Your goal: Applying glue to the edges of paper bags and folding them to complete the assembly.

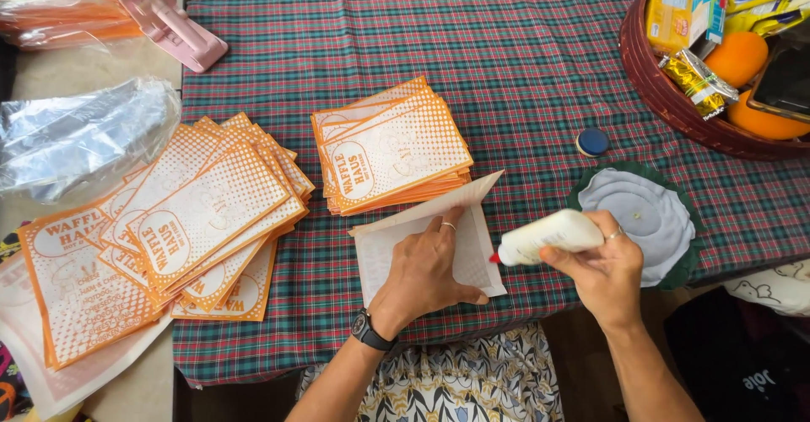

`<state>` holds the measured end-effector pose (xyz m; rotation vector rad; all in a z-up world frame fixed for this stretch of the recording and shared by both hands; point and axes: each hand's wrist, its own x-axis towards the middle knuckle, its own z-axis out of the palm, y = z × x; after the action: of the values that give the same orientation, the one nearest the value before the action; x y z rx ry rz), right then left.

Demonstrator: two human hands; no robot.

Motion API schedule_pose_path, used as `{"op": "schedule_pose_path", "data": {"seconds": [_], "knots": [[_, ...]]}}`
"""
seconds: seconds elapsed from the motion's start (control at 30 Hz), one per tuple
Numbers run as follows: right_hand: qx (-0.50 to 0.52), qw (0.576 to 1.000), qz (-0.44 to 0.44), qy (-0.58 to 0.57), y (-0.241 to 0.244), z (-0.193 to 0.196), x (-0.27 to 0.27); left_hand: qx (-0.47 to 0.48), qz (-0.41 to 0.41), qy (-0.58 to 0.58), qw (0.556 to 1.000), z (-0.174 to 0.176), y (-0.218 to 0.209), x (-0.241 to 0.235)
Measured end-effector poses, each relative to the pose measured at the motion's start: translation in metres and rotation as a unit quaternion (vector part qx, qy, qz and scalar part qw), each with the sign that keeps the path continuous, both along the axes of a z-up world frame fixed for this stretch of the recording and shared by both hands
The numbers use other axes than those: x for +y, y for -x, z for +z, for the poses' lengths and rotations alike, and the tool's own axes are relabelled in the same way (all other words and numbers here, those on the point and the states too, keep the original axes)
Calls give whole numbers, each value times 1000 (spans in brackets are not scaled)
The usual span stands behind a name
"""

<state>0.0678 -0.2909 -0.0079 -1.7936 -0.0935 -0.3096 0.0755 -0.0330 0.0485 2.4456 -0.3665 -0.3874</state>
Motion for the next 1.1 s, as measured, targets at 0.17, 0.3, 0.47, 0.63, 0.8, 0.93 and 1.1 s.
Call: {"op": "schedule_pose_path", "data": {"seconds": [0.17,0.3,0.47,0.63,0.8,0.93,1.1], "knots": [[66,995,20,71,29,7,-19,-57,-18,20,998,-52,-2,1],[10,999,-20,24,35,7,-27,-87,-24,50,995,-59,-3,4],[6,999,-28,23,37,-3,-23,-65,3,30,997,-56,-4,2],[23,998,-16,55,41,-12,-14,-86,1,51,995,-67,-7,4],[-9,999,-22,39,49,-28,13,-25,-72,100,992,-70,-16,19],[-20,996,77,-51,52,-21,61,-20,-114,162,980,-73,-30,32],[-16,980,164,-109,54,-21,105,168,-112,249,947,-53,-38,41]]}}
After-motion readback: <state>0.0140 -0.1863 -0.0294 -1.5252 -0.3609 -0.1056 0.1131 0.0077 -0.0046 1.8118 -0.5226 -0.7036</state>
